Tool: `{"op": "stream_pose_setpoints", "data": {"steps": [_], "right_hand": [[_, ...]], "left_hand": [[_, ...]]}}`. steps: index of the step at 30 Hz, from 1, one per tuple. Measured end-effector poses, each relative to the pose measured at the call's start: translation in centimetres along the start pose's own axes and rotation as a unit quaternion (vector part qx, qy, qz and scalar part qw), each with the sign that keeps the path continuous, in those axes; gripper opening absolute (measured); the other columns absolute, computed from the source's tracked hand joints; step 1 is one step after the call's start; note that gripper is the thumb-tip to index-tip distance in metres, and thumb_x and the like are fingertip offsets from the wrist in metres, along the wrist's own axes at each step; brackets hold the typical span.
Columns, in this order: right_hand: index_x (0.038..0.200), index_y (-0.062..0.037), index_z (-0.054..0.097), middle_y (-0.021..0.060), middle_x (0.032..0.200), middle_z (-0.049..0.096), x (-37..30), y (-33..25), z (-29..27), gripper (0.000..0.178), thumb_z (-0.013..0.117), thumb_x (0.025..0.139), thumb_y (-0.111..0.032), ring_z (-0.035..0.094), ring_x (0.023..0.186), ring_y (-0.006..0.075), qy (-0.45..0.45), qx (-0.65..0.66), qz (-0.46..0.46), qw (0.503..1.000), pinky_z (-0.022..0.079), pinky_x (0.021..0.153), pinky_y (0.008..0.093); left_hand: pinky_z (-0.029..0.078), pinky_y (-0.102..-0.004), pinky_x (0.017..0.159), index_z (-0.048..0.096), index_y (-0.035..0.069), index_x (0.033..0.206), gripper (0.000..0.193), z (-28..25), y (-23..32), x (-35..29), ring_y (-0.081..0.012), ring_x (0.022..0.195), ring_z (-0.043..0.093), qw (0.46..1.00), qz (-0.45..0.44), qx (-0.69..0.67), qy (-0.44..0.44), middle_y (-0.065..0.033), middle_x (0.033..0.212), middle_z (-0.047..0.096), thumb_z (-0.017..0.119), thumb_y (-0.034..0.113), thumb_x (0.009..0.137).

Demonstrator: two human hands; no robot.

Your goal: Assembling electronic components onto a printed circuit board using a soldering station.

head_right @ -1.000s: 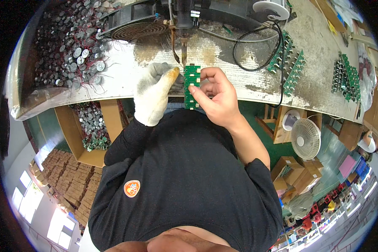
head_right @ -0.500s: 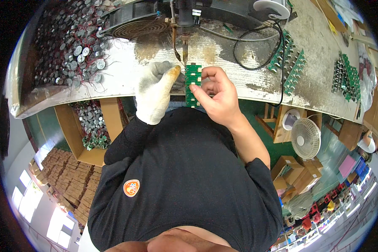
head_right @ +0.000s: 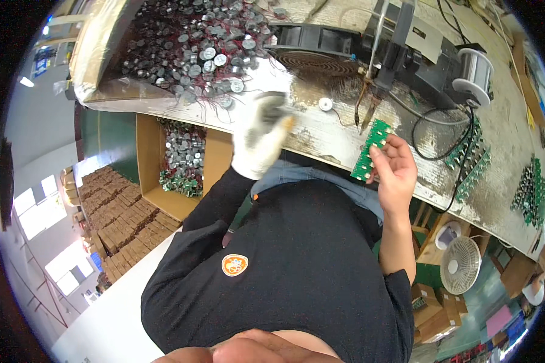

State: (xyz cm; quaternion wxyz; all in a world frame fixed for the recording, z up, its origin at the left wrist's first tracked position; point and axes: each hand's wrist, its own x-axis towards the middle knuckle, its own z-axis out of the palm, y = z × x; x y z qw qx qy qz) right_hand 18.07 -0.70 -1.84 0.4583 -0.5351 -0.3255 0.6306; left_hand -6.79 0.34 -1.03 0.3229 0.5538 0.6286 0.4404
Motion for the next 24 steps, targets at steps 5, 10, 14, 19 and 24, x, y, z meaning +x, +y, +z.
{"op": "stream_pose_setpoints", "data": {"steps": [5, 10, 14, 19, 24], "right_hand": [[0.123, 0.0042, 0.046, 0.0092, 0.104, 0.062, 0.0, 0.5, 0.1, 0.044, 0.064, 0.083, 0.007, 0.057, 0.073, 0.0066, -0.033, 0.009, -0.017, 0.999, 0.046, 0.051, 0.0180], [0.123, 0.0049, 0.047, 0.0097, 0.104, 0.062, 0.3, 0.5, 0.3, 0.044, 0.064, 0.082, 0.007, 0.057, 0.074, 0.0066, -0.042, 0.007, -0.016, 0.999, 0.045, 0.052, 0.0167], [0.123, 0.0049, 0.047, 0.0094, 0.103, 0.061, 0.3, 0.4, 0.4, 0.044, 0.064, 0.082, 0.007, 0.057, 0.073, 0.0066, -0.042, -0.003, -0.018, 0.999, 0.045, 0.051, 0.0161], [0.123, 0.0045, 0.047, 0.0092, 0.103, 0.061, 0.1, 0.6, 0.1, 0.044, 0.064, 0.083, 0.006, 0.057, 0.073, 0.0065, -0.041, -0.005, -0.024, 0.999, 0.045, 0.051, 0.0167], [0.123, 0.0040, 0.047, 0.0089, 0.103, 0.061, 0.2, 0.9, 0.3, 0.044, 0.065, 0.082, 0.006, 0.057, 0.074, 0.0064, -0.053, 0.010, -0.031, 0.998, 0.045, 0.051, 0.0168]], "left_hand": [[0.046, -0.0257, 0.056, 0.065, 0.006, 0.095, 0.022, -6.6, -2.5, 0.3, -0.0143, 0.057, 0.055, 0.952, 0.050, 0.218, 0.209, -0.0061, 0.083, 0.063, 0.074, 0.009, 0.075], [0.049, -0.0310, 0.070, 0.064, 0.003, 0.097, 0.028, -9.5, -3.5, 0.0, -0.0232, 0.076, 0.061, 0.928, -0.022, 0.318, 0.191, -0.0102, 0.085, 0.062, 0.074, 0.018, 0.076], [0.049, -0.0333, 0.066, 0.066, 0.006, 0.096, 0.028, -9.1, -4.2, 0.4, -0.0249, 0.071, 0.060, 0.929, -0.044, 0.331, 0.157, -0.0106, 0.081, 0.061, 0.074, 0.023, 0.076], [0.045, -0.0304, 0.059, 0.068, 0.004, 0.087, 0.012, -7.7, -3.1, 0.3, -0.0215, 0.061, 0.056, 0.953, -0.004, 0.260, 0.155, -0.0103, 0.074, 0.060, 0.069, 0.015, 0.082], [0.045, -0.0295, 0.060, 0.068, 0.003, 0.088, 0.013, -5.6, -1.7, -1.0, -0.0197, 0.062, 0.056, 0.981, -0.011, 0.178, 0.072, -0.0102, 0.077, 0.061, 0.069, 0.015, 0.082]]}}
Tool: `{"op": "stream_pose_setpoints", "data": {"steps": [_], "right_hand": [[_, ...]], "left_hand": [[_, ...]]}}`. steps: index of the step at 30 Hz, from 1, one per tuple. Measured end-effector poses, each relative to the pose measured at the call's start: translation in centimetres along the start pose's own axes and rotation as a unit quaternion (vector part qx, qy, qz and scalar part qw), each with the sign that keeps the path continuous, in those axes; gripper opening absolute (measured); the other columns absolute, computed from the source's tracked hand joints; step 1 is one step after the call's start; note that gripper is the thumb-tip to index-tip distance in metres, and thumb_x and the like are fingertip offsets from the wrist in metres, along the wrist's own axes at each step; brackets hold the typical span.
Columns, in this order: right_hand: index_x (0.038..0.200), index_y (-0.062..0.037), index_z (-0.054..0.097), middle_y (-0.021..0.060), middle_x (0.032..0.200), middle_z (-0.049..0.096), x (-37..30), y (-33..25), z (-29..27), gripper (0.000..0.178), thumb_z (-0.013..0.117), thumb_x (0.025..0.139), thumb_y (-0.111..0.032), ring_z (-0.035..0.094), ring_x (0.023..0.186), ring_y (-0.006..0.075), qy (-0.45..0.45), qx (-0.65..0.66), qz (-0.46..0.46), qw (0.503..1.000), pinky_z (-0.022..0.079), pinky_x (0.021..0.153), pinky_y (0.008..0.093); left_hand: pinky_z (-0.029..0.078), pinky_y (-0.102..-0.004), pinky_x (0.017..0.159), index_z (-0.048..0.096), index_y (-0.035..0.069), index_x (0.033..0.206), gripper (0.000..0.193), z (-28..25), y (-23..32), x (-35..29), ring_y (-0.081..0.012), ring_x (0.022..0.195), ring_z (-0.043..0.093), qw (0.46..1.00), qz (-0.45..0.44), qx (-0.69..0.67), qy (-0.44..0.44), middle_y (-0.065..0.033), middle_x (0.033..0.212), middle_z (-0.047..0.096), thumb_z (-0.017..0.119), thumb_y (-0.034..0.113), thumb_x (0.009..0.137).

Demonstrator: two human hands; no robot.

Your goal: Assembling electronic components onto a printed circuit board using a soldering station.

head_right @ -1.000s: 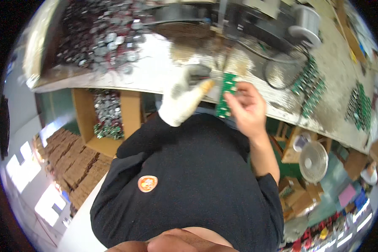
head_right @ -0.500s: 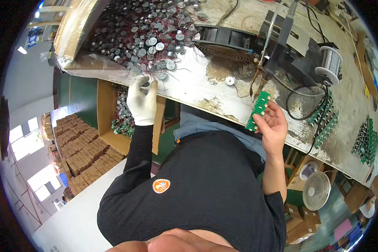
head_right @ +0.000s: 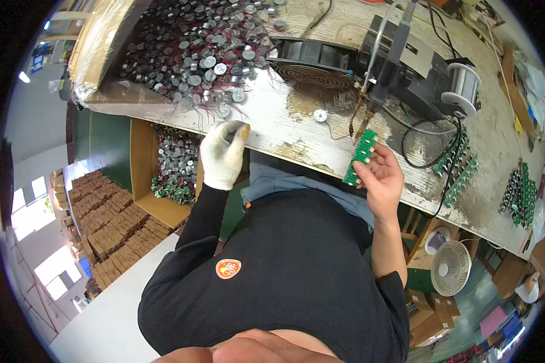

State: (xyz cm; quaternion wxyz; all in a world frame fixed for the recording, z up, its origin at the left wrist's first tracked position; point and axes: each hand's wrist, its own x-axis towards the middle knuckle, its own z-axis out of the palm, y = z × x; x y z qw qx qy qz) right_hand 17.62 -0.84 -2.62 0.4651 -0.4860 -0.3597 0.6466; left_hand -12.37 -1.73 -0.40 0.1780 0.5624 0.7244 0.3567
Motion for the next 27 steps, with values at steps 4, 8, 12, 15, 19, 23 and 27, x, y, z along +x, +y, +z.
{"op": "stream_pose_setpoints", "data": {"steps": [4, 8, 12, 15, 19, 23, 27], "right_hand": [[0.122, 0.0039, 0.047, 0.0089, 0.103, 0.061, 0.0, -0.2, 0.2, 0.044, 0.065, 0.082, 0.006, 0.057, 0.074, 0.0063, 0.006, -0.010, -0.005, 1.000, 0.045, 0.051, 0.0168], [0.122, 0.0038, 0.048, 0.0089, 0.103, 0.061, -0.1, -0.2, 0.0, 0.044, 0.065, 0.082, 0.006, 0.057, 0.074, 0.0062, 0.006, -0.009, -0.007, 1.000, 0.045, 0.051, 0.0167], [0.122, 0.0039, 0.047, 0.0090, 0.103, 0.061, -0.1, -0.2, 0.1, 0.043, 0.065, 0.082, 0.006, 0.057, 0.074, 0.0064, 0.006, 0.000, -0.005, 1.000, 0.045, 0.051, 0.0170], [0.122, 0.0041, 0.048, 0.0091, 0.103, 0.061, 0.0, -0.1, 0.0, 0.043, 0.065, 0.082, 0.006, 0.058, 0.075, 0.0069, 0.002, -0.003, -0.009, 1.000, 0.045, 0.050, 0.0172], [0.121, 0.0042, 0.048, 0.0092, 0.103, 0.062, 0.0, 0.2, -0.2, 0.043, 0.065, 0.082, 0.006, 0.059, 0.075, 0.0071, 0.000, 0.000, -0.020, 1.000, 0.045, 0.050, 0.0172], [0.122, 0.0042, 0.048, 0.0094, 0.103, 0.062, 0.0, 0.3, -0.2, 0.043, 0.065, 0.082, 0.006, 0.059, 0.075, 0.0074, 0.001, 0.004, -0.019, 1.000, 0.046, 0.050, 0.0172], [0.122, 0.0044, 0.048, 0.0100, 0.104, 0.061, -0.1, 0.3, -0.2, 0.043, 0.065, 0.082, 0.006, 0.059, 0.075, 0.0077, 0.005, 0.005, -0.024, 1.000, 0.046, 0.050, 0.0172]], "left_hand": [[0.045, -0.0249, 0.061, 0.068, 0.000, 0.090, 0.014, 1.3, 2.0, -0.8, -0.0137, 0.063, 0.056, 0.996, -0.014, -0.039, -0.077, -0.0089, 0.078, 0.063, 0.070, 0.011, 0.081], [0.045, -0.0251, 0.053, 0.068, 0.003, 0.088, 0.016, 0.9, 2.3, -0.5, -0.0139, 0.055, 0.056, 0.993, 0.075, -0.082, -0.034, -0.0073, 0.079, 0.064, 0.074, 0.011, 0.076], [0.044, -0.0245, 0.053, 0.066, 0.004, 0.090, 0.019, -1.3, 1.0, 1.3, -0.0126, 0.054, 0.053, 0.993, 0.059, 0.001, 0.098, -0.0056, 0.076, 0.061, 0.072, 0.002, 0.072], [0.049, -0.0315, 0.065, 0.066, 0.010, 0.100, 0.029, -2.5, 0.5, 3.1, -0.0229, 0.072, 0.061, 0.988, 0.099, 0.121, 0.005, -0.0077, 0.088, 0.061, 0.067, 0.003, 0.072], [0.050, -0.0339, 0.066, 0.066, 0.012, 0.101, 0.025, -2.2, 0.4, 3.9, -0.0265, 0.075, 0.063, 0.957, 0.166, 0.208, -0.116, -0.0088, 0.089, 0.059, 0.064, 0.005, 0.077], [0.050, -0.0355, 0.066, 0.067, 0.012, 0.097, 0.019, -1.6, 0.5, 4.4, -0.0283, 0.075, 0.063, 0.940, 0.178, 0.230, -0.177, -0.0091, 0.088, 0.060, 0.067, 0.010, 0.078], [0.048, -0.0365, 0.062, 0.067, 0.012, 0.089, 0.012, -0.5, 0.2, 4.5, -0.0277, 0.073, 0.061, 0.947, 0.204, 0.184, -0.165, -0.0091, 0.080, 0.056, 0.068, 0.013, 0.077]]}}
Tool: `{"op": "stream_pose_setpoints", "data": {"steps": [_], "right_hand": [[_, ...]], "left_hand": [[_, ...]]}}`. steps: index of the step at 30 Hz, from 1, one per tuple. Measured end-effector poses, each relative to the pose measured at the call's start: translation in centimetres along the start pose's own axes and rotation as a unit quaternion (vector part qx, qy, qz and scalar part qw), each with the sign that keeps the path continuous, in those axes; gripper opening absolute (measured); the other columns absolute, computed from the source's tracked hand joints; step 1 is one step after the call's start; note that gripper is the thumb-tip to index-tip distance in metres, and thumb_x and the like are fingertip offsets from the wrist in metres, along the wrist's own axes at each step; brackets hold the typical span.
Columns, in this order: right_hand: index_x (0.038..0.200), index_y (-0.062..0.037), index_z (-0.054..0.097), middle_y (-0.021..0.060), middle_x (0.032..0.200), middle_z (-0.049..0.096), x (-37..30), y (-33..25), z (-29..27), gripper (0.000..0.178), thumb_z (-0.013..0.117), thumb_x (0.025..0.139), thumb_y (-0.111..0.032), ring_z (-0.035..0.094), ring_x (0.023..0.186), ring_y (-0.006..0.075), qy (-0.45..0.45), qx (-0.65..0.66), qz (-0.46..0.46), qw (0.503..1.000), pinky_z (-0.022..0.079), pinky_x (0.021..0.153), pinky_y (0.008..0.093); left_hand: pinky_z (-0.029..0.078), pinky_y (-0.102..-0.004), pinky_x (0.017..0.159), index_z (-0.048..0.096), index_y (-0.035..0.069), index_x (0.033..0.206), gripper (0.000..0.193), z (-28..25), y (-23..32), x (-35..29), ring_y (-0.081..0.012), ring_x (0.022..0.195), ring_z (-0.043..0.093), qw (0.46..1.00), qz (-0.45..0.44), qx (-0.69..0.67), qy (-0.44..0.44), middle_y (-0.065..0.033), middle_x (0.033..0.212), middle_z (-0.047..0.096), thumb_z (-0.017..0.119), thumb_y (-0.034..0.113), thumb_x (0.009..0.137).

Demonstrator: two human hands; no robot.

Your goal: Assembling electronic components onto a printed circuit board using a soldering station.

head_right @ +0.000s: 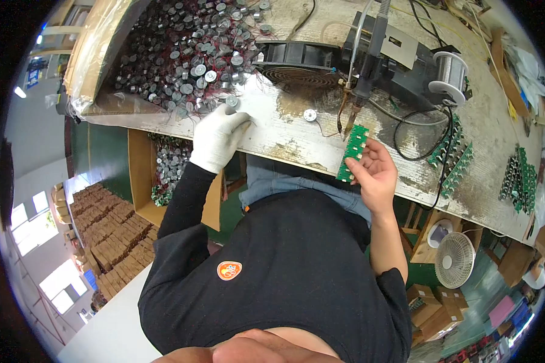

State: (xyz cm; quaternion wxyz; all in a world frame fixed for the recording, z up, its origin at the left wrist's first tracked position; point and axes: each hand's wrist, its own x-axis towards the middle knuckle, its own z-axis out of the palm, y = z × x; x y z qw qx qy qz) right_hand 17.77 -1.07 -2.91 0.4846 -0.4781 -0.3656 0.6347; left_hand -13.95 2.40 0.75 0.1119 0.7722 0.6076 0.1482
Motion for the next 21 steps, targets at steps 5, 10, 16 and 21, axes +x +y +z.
{"op": "stream_pose_setpoints", "data": {"steps": [5, 10, 16, 21], "right_hand": [[0.123, 0.0049, 0.047, 0.0103, 0.105, 0.061, 0.0, 0.0, 0.0, 0.044, 0.065, 0.082, 0.006, 0.059, 0.076, 0.0079, 0.003, 0.001, 0.000, 1.000, 0.046, 0.051, 0.0172], [0.125, 0.0057, 0.046, 0.0116, 0.108, 0.060, 0.1, -0.2, 0.2, 0.047, 0.065, 0.082, 0.006, 0.059, 0.076, 0.0082, -0.008, -0.012, 0.011, 1.000, 0.047, 0.053, 0.0182], [0.124, 0.0060, 0.046, 0.0119, 0.107, 0.060, 0.2, -0.4, 0.6, 0.046, 0.066, 0.082, 0.006, 0.061, 0.076, 0.0098, 0.020, -0.014, 0.031, 0.999, 0.048, 0.054, 0.0193], [0.122, 0.0052, 0.048, 0.0109, 0.104, 0.061, 0.1, 0.0, 0.8, 0.043, 0.066, 0.082, 0.005, 0.060, 0.074, 0.0083, 0.024, -0.014, 0.008, 1.000, 0.047, 0.054, 0.0199]], "left_hand": [[0.048, -0.0344, 0.063, 0.069, 0.009, 0.089, 0.012, 1.2, 2.2, -0.6, -0.0257, 0.073, 0.060, 0.990, -0.041, -0.124, 0.057, -0.0083, 0.081, 0.058, 0.069, 0.015, 0.078], [0.048, -0.0300, 0.066, 0.070, 0.004, 0.092, 0.016, 3.9, 4.5, -1.1, -0.0197, 0.075, 0.061, 0.949, -0.045, -0.293, 0.110, -0.0096, 0.095, 0.064, 0.070, 0.012, 0.079], [0.047, -0.0271, 0.066, 0.068, -0.001, 0.095, 0.018, 4.1, 7.7, -1.1, -0.0165, 0.072, 0.059, 0.831, -0.221, -0.505, -0.076, -0.0115, 0.090, 0.065, 0.066, 0.014, 0.085], [0.046, -0.0273, 0.062, 0.067, 0.000, 0.099, 0.020, 4.6, 8.0, -0.5, -0.0154, 0.064, 0.056, 0.913, -0.067, -0.403, -0.007, -0.0101, 0.093, 0.065, 0.068, 0.010, 0.082]]}}
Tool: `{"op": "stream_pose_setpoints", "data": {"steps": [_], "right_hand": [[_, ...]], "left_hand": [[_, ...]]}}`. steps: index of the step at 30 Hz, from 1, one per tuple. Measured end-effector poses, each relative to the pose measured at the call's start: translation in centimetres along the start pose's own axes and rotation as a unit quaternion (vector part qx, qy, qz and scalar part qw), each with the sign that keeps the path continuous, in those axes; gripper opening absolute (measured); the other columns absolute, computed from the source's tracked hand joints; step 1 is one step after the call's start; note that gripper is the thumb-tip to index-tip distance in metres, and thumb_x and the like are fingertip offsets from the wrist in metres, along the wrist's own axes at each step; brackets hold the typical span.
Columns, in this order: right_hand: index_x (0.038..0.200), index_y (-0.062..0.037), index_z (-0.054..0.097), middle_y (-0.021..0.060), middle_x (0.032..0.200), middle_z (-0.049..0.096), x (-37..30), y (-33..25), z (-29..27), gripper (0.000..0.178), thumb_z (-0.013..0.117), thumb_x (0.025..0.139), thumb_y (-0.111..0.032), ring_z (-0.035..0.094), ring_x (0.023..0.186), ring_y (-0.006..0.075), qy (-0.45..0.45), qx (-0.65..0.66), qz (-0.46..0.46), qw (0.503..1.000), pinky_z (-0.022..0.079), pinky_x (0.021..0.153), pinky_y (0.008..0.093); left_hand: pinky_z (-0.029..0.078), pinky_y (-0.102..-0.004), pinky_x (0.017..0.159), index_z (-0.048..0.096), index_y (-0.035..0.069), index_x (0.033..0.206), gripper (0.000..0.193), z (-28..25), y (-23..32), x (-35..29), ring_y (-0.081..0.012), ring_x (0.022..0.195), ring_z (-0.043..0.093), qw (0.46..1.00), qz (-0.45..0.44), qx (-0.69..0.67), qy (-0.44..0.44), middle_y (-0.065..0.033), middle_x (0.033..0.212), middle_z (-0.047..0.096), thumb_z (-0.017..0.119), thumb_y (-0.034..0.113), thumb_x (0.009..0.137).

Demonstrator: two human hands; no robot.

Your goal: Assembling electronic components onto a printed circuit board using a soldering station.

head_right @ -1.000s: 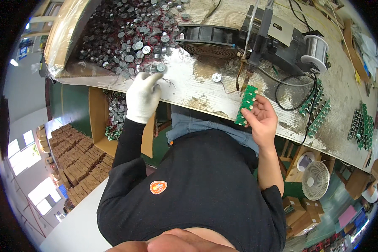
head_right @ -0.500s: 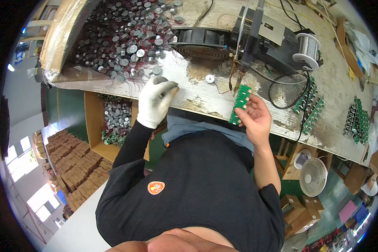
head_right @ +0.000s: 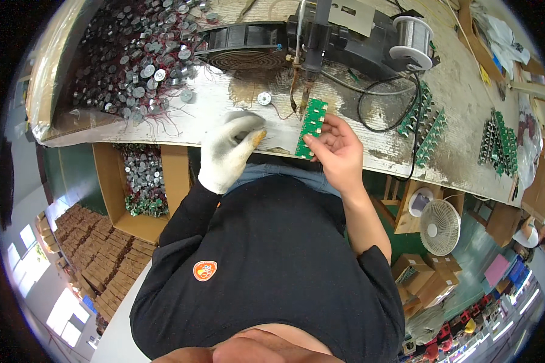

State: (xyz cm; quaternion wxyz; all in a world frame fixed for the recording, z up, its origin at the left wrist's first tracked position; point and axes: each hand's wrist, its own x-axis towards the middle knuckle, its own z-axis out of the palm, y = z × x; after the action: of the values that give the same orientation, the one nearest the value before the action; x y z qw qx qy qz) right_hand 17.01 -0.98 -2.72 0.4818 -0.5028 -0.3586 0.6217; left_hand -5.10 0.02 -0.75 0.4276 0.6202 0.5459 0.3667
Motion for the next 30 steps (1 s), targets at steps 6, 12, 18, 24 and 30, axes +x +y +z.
{"op": "stream_pose_setpoints", "data": {"steps": [6, 12, 18, 24, 30], "right_hand": [[0.121, 0.0059, 0.048, 0.0102, 0.104, 0.061, 0.3, -0.3, -0.2, 0.042, 0.065, 0.083, 0.004, 0.060, 0.075, 0.0075, -0.006, 0.004, 0.003, 1.000, 0.047, 0.054, 0.0193], [0.121, 0.0057, 0.048, 0.0099, 0.104, 0.061, 0.1, -0.4, -0.1, 0.042, 0.065, 0.083, 0.004, 0.060, 0.075, 0.0077, -0.001, 0.003, -0.004, 1.000, 0.047, 0.054, 0.0192], [0.121, 0.0054, 0.049, 0.0098, 0.104, 0.061, -0.1, 0.1, -0.3, 0.041, 0.065, 0.083, 0.005, 0.060, 0.075, 0.0077, -0.013, 0.015, -0.026, 0.999, 0.047, 0.053, 0.0192], [0.122, 0.0054, 0.048, 0.0107, 0.106, 0.061, 0.1, 0.0, -0.2, 0.042, 0.065, 0.083, 0.005, 0.060, 0.075, 0.0077, -0.011, 0.012, -0.021, 1.000, 0.047, 0.053, 0.0190], [0.123, 0.0055, 0.047, 0.0114, 0.107, 0.061, 0.0, 0.1, -0.3, 0.043, 0.065, 0.083, 0.004, 0.060, 0.076, 0.0080, -0.005, 0.000, -0.027, 1.000, 0.047, 0.054, 0.0187]], "left_hand": [[0.044, -0.0210, 0.059, 0.059, -0.001, 0.107, 0.043, -2.9, 0.5, -0.6, -0.0078, 0.056, 0.049, 0.982, 0.075, 0.129, 0.115, -0.0117, 0.112, 0.059, 0.057, -0.011, 0.065], [0.051, -0.0358, 0.071, 0.061, 0.009, 0.107, 0.036, -3.0, -0.9, 0.6, -0.0281, 0.085, 0.064, 0.954, 0.112, 0.278, 0.011, -0.0112, 0.107, 0.060, 0.068, 0.008, 0.072], [0.052, -0.0339, 0.074, 0.062, 0.007, 0.110, 0.031, -6.6, -4.0, -0.6, -0.0281, 0.088, 0.064, 0.927, 0.087, 0.339, 0.132, -0.0111, 0.102, 0.063, 0.069, 0.011, 0.080], [0.053, -0.0267, 0.064, 0.063, 0.002, 0.110, 0.035, -8.0, -1.5, -0.3, -0.0157, 0.074, 0.063, 0.901, 0.089, 0.337, 0.259, -0.0115, 0.113, 0.061, 0.066, -0.003, 0.075], [0.051, -0.0360, 0.079, 0.056, 0.006, 0.116, 0.040, -3.4, 0.3, 1.2, -0.0321, 0.095, 0.062, 0.944, 0.098, 0.308, -0.063, -0.0149, 0.117, 0.056, 0.066, 0.009, 0.077]]}}
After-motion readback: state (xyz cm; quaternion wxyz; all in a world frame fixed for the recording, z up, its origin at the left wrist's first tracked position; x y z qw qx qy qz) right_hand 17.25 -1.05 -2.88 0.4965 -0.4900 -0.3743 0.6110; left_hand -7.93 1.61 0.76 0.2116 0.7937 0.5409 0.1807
